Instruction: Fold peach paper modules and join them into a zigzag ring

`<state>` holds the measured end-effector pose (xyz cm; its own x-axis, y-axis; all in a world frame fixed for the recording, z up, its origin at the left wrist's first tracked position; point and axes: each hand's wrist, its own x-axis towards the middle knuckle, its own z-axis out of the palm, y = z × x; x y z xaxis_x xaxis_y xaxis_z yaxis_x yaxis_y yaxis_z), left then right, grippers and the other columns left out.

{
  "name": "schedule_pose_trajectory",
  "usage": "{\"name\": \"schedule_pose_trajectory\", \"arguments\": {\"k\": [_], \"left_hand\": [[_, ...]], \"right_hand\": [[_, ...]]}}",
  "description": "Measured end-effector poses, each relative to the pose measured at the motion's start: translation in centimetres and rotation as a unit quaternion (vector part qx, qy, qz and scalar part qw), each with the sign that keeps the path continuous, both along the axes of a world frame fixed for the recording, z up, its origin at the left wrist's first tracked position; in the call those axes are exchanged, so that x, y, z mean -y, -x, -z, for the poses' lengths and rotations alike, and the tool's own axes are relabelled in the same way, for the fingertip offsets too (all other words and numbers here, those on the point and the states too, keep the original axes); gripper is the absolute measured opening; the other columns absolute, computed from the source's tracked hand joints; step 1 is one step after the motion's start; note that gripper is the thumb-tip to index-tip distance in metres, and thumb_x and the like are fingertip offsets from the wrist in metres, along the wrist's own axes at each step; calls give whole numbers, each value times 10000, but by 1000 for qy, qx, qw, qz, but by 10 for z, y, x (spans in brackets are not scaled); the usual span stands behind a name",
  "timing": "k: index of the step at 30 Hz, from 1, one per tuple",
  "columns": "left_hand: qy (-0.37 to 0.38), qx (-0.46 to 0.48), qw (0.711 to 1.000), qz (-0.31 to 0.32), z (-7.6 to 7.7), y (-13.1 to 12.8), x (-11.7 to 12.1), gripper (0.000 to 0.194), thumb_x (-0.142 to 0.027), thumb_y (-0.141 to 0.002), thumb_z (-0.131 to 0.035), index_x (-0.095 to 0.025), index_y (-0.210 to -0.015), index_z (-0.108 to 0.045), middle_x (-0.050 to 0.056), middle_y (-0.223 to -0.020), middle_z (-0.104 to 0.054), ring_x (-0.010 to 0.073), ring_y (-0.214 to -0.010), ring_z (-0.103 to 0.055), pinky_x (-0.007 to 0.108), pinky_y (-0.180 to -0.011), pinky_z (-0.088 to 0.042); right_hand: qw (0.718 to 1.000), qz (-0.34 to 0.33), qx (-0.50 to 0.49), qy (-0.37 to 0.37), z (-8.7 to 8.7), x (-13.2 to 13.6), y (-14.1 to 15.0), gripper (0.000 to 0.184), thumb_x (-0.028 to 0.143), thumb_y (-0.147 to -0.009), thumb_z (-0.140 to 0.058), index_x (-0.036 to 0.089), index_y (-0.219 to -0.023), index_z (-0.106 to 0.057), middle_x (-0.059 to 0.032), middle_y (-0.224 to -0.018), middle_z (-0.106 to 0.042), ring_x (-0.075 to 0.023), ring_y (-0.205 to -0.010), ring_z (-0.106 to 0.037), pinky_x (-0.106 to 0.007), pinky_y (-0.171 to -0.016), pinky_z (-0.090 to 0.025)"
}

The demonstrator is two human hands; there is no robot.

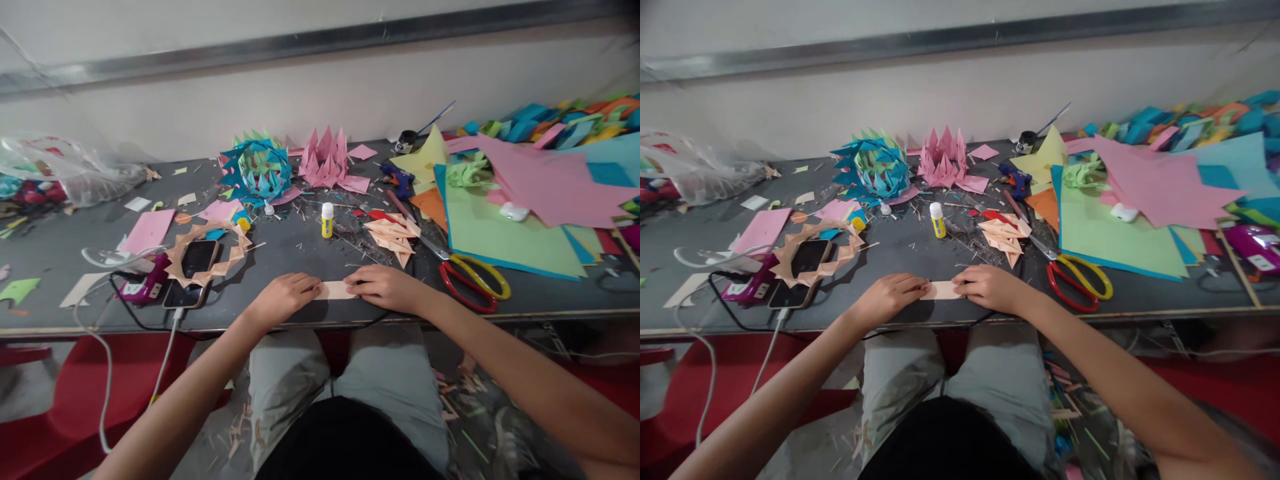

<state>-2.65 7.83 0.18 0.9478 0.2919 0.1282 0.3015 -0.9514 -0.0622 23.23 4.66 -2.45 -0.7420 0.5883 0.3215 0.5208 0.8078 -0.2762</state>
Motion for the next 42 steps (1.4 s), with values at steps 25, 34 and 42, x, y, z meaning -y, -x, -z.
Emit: {"name": "schedule_pose_trajectory", "arguments": {"k": [25,34,42], "left_hand": [[116,49,973,-193,6,-24,46,424,-297,-818,-407,-122,-1202,-450,117,-1244,-511,235,-1196,-409,433,-1006,-282],[125,98,951,-266,6,-4,45,361,-341,-843,-425,-183,-1162,-481,58,-1107,-612,230,-1132,-455,502,-1020,-222],[149,115,944,-270,9,-4,47,353,-338,-844,-431,-201,-1165,-485,65,-1154,-585,230,-1167,-430,514,-1025,-205]], "right_hand": [[992,118,34,-12,-10,14,29,181,180,-812,-452,176,-878,-620,-50,-989,-656,-199,-932,-519,-350,-797,-340],[983,185,20,-14,-13,24,19,235,296,-840,-468,188,-982,-621,-56,-940,-663,-204,-901,-526,-368,-795,-308],[969,246,28,-6,-5,22,49,284,329,-857,-441,228,-1046,-629,-90,-1018,-587,-222,-922,-500,-372,-775,-304]]}}
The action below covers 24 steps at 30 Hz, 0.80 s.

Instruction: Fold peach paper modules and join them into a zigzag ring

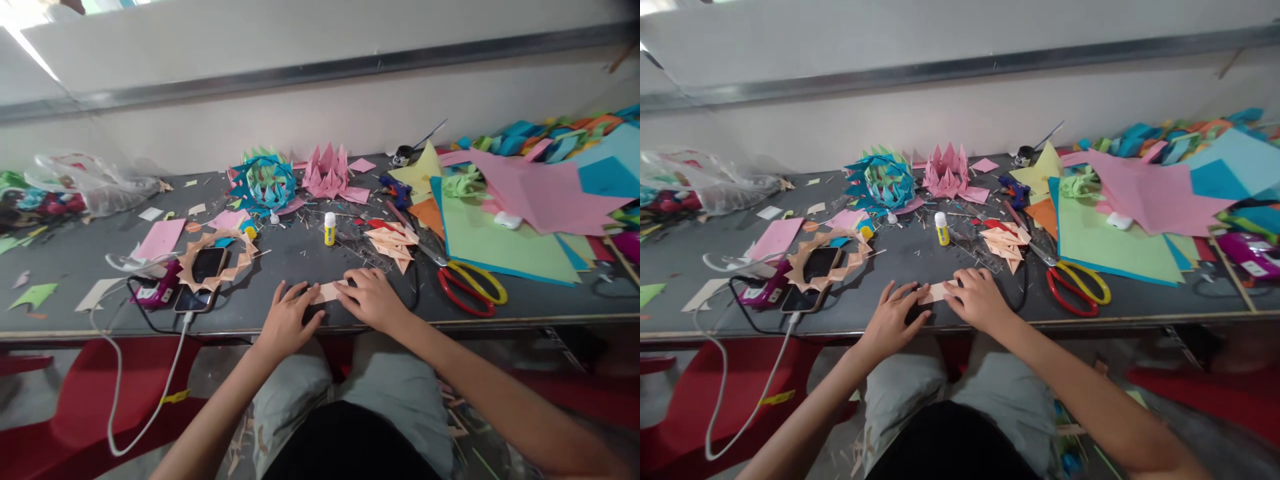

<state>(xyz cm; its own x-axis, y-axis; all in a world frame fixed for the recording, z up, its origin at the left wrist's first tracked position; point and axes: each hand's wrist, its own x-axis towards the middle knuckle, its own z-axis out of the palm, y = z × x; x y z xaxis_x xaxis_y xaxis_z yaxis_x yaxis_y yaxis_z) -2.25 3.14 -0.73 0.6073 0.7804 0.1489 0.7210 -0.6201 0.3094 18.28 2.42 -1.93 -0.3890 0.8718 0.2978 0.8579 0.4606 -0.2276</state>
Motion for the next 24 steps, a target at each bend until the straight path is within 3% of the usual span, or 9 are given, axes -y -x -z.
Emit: {"name": "schedule_pose_trajectory", "arguments": {"k": [7,13,15,17,19,21,24], "left_hand": [[-2,69,991,-113,5,-9,5,214,-283,-851,-422,-222,-988,-574,41,-1030,-649,218,-1066,-520,535,-1010,-214],[-89,26,978,-185,-7,-17,4,187,-316,-830,-462,-195,-834,-604,49,-793,-674,227,-855,-592,546,-1003,-197],[-100,10,982,-159,-11,-22,-4,222,-349,-810,-496,-173,-900,-596,74,-869,-663,243,-906,-571,515,-986,-252],[-62,9,997,-47,-12,-28,-14,314,-359,-764,-567,-160,-1008,-564,93,-1041,-619,244,-992,-534,417,-907,-378],[-18,4,1000,23,-12,-33,-24,290,-313,-752,-588,-165,-1001,-563,78,-1063,-608,224,-984,-537,351,-835,-430],[7,-3,999,36,-13,-36,-31,187,-252,-778,-549,-172,-944,-580,64,-975,-633,201,-918,-562,308,-769,-449],[16,-2,1000,-12,-13,-39,-33,152,-207,-819,-456,-179,-847,-603,49,-812,-647,177,-782,-590,264,-657,-446]], "right_hand": [[997,70,-30,14,0,-1,-16,220,326,-816,-507,270,-942,-678,-53,-886,-581,-186,-825,-507,-344,-732,-305],[994,79,-57,39,0,-6,-10,220,348,-816,-510,242,-921,-671,-51,-876,-582,-189,-835,-517,-352,-760,-317],[993,78,-75,42,2,-7,-10,216,349,-817,-507,230,-908,-662,-52,-893,-585,-198,-859,-522,-360,-778,-330],[992,68,-101,45,5,-9,-10,210,348,-818,-504,215,-899,-645,-56,-907,-584,-204,-878,-524,-362,-793,-349],[987,51,-147,46,6,-9,-12,209,337,-820,-499,197,-928,-611,-63,-921,-581,-203,-895,-526,-350,-802,-375],[977,48,-205,42,6,-9,-14,224,331,-825,-486,179,-965,-571,-70,-903,-579,-193,-877,-534,-324,-784,-404],[963,80,-255,43,5,-9,-15,225,367,-819,-482,171,-906,-551,-59,-813,-575,-180,-791,-545,-290,-704,-427]]}}
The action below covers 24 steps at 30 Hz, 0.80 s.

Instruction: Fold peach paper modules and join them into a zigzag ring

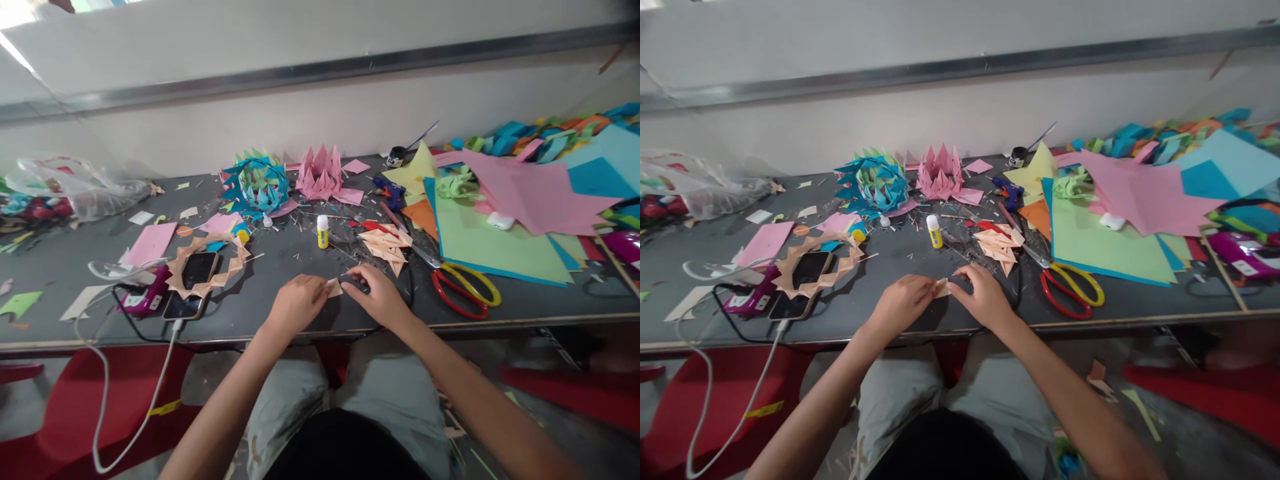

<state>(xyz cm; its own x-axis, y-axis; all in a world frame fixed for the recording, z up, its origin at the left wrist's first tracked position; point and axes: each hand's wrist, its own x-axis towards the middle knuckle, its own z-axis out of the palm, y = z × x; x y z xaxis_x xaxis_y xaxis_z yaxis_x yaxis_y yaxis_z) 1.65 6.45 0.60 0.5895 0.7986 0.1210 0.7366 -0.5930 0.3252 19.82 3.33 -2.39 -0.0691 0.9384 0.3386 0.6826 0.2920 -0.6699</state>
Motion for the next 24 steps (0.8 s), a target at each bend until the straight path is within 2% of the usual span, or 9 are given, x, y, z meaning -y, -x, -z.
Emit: {"name": "schedule_pose_trajectory", "arguments": {"k": [3,6,10,13,15,17,19,21,24], "left_hand": [[12,70,994,-80,1,-5,3,158,-199,-812,-453,-184,-808,-611,30,-760,-646,149,-705,-589,231,-610,-430],[50,201,968,-144,4,-12,11,131,-242,-793,-495,-178,-772,-607,14,-754,-642,115,-652,-576,206,-597,-430],[131,327,917,-188,8,-19,22,154,-294,-777,-513,-162,-742,-582,-1,-668,-612,95,-579,-557,188,-550,-433],[173,401,873,-216,9,-18,23,168,-295,-758,-533,-160,-858,-538,-7,-694,-601,89,-582,-552,176,-524,-422],[192,417,861,-218,7,-15,19,216,-314,-749,-544,-158,-897,-523,-13,-684,-586,90,-582,-540,174,-515,-409],[202,385,876,-208,5,-12,15,204,-351,-758,-531,-155,-813,-547,-24,-625,-558,85,-547,-508,177,-505,-384],[179,311,909,-213,3,-10,12,230,-374,-772,-508,-163,-697,-558,-30,-576,-541,85,-519,-483,184,-500,-352],[131,220,937,-235,2,-10,12,240,-378,-782,-495,-181,-665,-568,-30,-575,-558,96,-529,-492,195,-498,-320],[48,103,964,-242,7,-12,15,197,-349,-792,-494,-206,-692,-586,-18,-641,-608,124,-589,-529,216,-505,-292]], "right_hand": [[999,19,7,36,-3,0,3,271,432,-807,-479,179,-743,-553,-41,-736,-573,-168,-728,-542,-266,-649,-413],[997,30,-9,76,-8,-1,10,307,457,-807,-467,183,-696,-549,-19,-695,-569,-142,-653,-527,-245,-608,-388],[992,24,-59,105,-17,1,16,232,399,-800,-478,186,-725,-536,9,-652,-556,-121,-593,-502,-225,-571,-359],[990,21,-71,122,-27,2,15,177,308,-799,-456,185,-680,-504,31,-579,-507,-112,-549,-472,-215,-534,-326],[986,2,-78,145,-34,2,12,185,286,-813,-423,189,-668,-483,48,-535,-465,-103,-515,-447,-208,-509,-305],[984,-30,-64,161,-38,0,9,216,283,-834,-389,190,-660,-476,50,-532,-460,-100,-520,-448,-204,-508,-298],[986,-41,-10,161,-39,-3,7,252,274,-848,-374,187,-638,-483,33,-571,-494,-103,-551,-468,-208,-522,-298],[987,-12,72,143,-35,-6,8,262,269,-843,-401,181,-616,-498,4,-646,-544,-114,-595,-495,-220,-533,-296],[977,65,180,92,-22,-8,13,186,264,-816,-475,187,-664,-551,-28,-755,-598,-137,-656,-537,-237,-531,-291]]}}
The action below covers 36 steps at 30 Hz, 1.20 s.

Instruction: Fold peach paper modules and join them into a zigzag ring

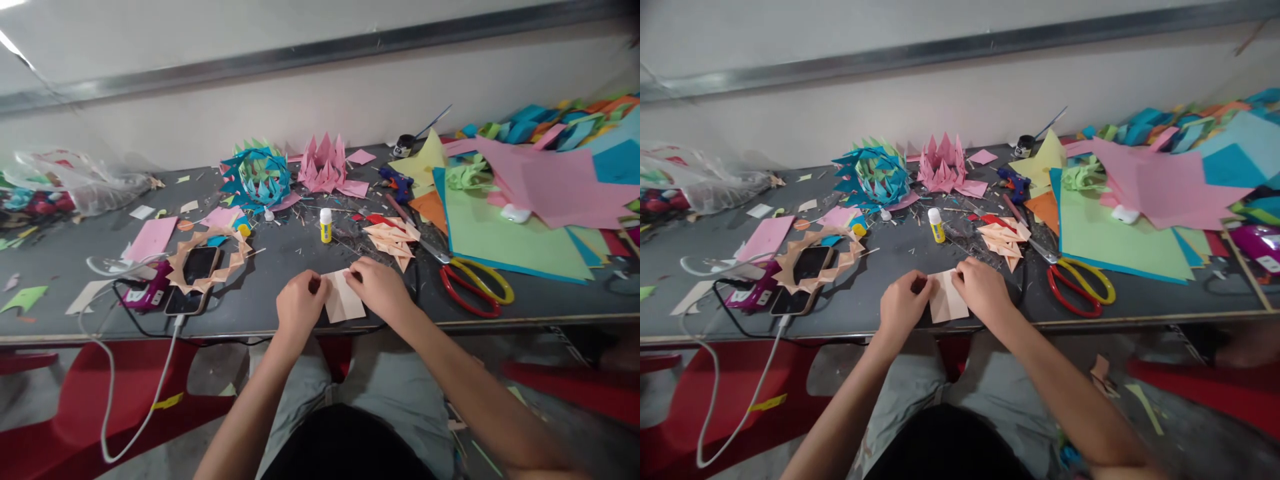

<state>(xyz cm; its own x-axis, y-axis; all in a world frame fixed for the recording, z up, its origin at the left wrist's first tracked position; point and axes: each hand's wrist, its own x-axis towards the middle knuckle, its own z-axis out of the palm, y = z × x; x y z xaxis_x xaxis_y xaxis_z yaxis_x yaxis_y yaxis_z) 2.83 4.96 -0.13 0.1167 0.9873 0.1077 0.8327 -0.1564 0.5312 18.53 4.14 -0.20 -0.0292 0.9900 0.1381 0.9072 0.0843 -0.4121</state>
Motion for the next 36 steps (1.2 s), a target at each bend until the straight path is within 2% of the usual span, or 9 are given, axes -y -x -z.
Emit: {"name": "schedule_pose_trajectory", "arguments": {"k": [5,9,12,15,19,24,26,31,36], "left_hand": [[-119,-136,982,61,13,-3,4,169,-262,-820,-480,-193,-695,-571,11,-690,-605,151,-671,-535,254,-582,-318],[-148,-144,971,123,17,0,7,147,-250,-839,-469,-187,-744,-561,23,-721,-598,153,-693,-523,258,-617,-348],[-156,-127,970,133,19,2,10,159,-243,-842,-464,-180,-732,-560,27,-714,-599,153,-685,-526,257,-625,-367],[-141,-53,981,121,20,3,10,150,-245,-834,-480,-178,-730,-566,21,-710,-610,142,-687,-546,242,-630,-388],[-90,114,987,74,19,4,7,109,-257,-815,-510,-177,-769,-569,1,-719,-619,106,-650,-557,200,-603,-408],[-58,215,975,12,13,2,5,148,-290,-805,-515,-167,-752,-579,-15,-653,-601,87,-576,-530,184,-549,-396],[-47,230,972,-8,12,2,5,167,-304,-806,-509,-164,-749,-579,-17,-640,-596,86,-565,-524,182,-534,-392],[-55,129,989,45,13,3,2,108,-248,-801,-516,-170,-758,-578,6,-717,-615,122,-669,-549,222,-621,-417],[-97,-11,986,132,16,2,3,72,-194,-800,-523,-181,-750,-573,20,-768,-624,158,-762,-548,259,-691,-426]], "right_hand": [[996,-14,39,-78,19,4,3,92,227,-808,-512,218,-772,-596,-9,-782,-639,-148,-728,-579,-236,-551,-338],[993,-65,-7,-98,22,8,-3,112,197,-805,-520,217,-865,-613,-12,-857,-659,-152,-797,-592,-236,-654,-407],[993,-74,-50,-83,22,13,-6,229,241,-782,-557,193,-1004,-586,-43,-943,-640,-163,-814,-595,-253,-703,-440],[996,-35,-49,-66,22,17,-7,347,358,-723,-613,166,-1011,-585,-80,-937,-608,-215,-853,-581,-307,-726,-451],[992,-22,-114,-40,22,13,-6,141,327,-761,-565,196,-779,-615,-38,-806,-600,-183,-777,-576,-287,-705,-444],[981,-6,-192,-43,19,2,-3,190,334,-741,-582,191,-865,-603,-33,-817,-611,-154,-706,-558,-253,-638,-426],[977,-7,-208,-34,16,0,-1,152,328,-754,-566,188,-796,-608,-23,-767,-616,-138,-651,-548,-238,-605,-413],[988,6,-148,-46,15,0,2,118,281,-782,-540,195,-738,-608,-4,-672,-631,-135,-611,-560,-228,-572,-383],[993,-65,0,-93,21,3,-1,129,227,-820,-505,208,-775,-624,-23,-775,-665,-155,-737,-591,-239,-641,-393]]}}
